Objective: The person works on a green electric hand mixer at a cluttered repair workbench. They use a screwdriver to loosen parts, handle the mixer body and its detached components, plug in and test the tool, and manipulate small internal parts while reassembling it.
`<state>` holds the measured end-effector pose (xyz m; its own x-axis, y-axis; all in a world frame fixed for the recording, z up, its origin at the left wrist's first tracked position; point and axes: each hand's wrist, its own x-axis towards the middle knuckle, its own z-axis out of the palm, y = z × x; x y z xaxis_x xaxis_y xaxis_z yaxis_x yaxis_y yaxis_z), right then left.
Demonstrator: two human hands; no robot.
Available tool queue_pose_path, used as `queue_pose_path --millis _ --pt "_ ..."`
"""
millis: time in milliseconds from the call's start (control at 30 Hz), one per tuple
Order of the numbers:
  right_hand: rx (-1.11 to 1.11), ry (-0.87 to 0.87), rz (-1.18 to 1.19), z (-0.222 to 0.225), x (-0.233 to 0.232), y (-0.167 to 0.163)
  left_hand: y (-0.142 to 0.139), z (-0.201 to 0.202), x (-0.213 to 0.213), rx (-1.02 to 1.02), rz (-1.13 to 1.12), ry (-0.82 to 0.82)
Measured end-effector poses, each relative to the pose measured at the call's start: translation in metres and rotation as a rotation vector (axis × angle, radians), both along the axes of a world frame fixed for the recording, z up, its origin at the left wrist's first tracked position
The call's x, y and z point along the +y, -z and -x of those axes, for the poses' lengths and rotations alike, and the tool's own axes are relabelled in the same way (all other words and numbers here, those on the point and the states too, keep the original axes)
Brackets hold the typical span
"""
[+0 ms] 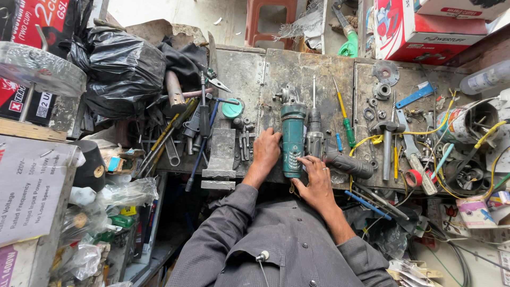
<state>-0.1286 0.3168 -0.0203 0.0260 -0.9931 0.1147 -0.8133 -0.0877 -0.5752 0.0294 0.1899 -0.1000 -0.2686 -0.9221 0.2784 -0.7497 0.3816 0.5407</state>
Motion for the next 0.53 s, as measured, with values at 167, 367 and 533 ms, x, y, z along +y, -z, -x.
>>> queue_pose_path --millis 167,367,533 --pt "-0.004 -0.024 0.011 0.003 -0.001 -0.001 0.004 0.004 0.000 -0.057 0.049 0.005" --pt "-0.002 -0.030 0.014 0.003 -0.001 -0.002 -0.002 0.000 0.005 0.037 0.034 -0.005" --pt "0.004 -0.020 -0.019 0.002 -0.001 -0.001 -0.034 -0.009 -0.003 0.042 -0.035 -0.034"
